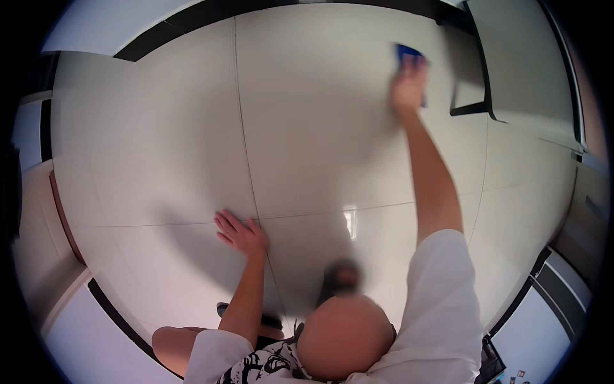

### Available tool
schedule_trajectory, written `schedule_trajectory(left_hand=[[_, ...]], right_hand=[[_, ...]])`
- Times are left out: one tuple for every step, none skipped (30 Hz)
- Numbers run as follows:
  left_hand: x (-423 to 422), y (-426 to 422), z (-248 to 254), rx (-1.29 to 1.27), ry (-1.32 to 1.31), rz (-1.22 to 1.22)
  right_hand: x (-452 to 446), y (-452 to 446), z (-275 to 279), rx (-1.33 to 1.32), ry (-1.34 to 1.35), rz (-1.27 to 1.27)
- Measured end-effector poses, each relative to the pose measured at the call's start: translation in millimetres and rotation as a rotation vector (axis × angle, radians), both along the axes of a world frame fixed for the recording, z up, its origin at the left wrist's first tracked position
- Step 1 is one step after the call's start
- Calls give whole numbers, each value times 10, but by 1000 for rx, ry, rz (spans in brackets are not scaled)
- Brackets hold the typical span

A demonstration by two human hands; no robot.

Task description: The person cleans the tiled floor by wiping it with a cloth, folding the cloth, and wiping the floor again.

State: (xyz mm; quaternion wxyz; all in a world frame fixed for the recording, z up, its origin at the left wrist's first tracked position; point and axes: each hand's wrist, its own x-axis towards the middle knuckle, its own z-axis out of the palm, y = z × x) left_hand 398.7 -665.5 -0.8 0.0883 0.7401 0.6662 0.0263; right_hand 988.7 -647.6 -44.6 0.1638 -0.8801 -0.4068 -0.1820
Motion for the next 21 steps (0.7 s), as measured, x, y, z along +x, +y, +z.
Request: schedule_trajectory(left_hand=[[-22,-6,-7,7,11,-12],[-38,-17,-32,16,24,-21],[-52,-24,-56,22,40,-32],[-49,-33,-19,-5,42,-30],[-50,-47,30,-31,47,-26],[-31,-14,49,-47,45,-22],[-20,18,27,-36,43,-14],[-12,2,24,-34,43,-7],[-3,-29,29,-34,42,2],[20,-33,42,-38,32,9],[53,-5,55,-38,21,12],[58,2,78,-40,15,14],[39,-11,98,-34,24,5],[33,-1,78,-22,30,-3],[44,19,52,-7,37,-6],[33,19,44,-24,43,-4],[6,8,51,-45,52,-8],[-22,-20,61,-68,60,-13],[-23,-18,45,-55,68,-11],[-19,-5,7,-38,74,-7],[-33,-18,-12,-29,83,-5]], right_hand=[[518,-272,-166,-56,-13,-150],[818,-437,-148,-17,92,-266],[947,-481,-158,18,200,-384],[928,-382,-131,-11,237,-436],[949,-244,-82,-41,275,-487],[977,-32,-29,-61,309,-536],[944,210,-13,-86,293,-473],[885,433,-30,-120,277,-412],[839,699,-24,-235,160,-184],[769,1056,-204,-104,93,42],[412,1462,-246,-25,92,178],[35,1876,-263,42,93,317],[-631,2182,-28,81,188,382],[-1258,2441,158,126,270,461],[-1791,2700,182,106,345,569],[-2316,2903,200,159,382,754],[-2807,3013,166,154,446,883],[-3240,3060,187,91,432,998],[-3616,3044,301,-104,334,1062],[-3878,3018,386,-161,386,1076],[-3879,3038,398,-163,367,1074]])
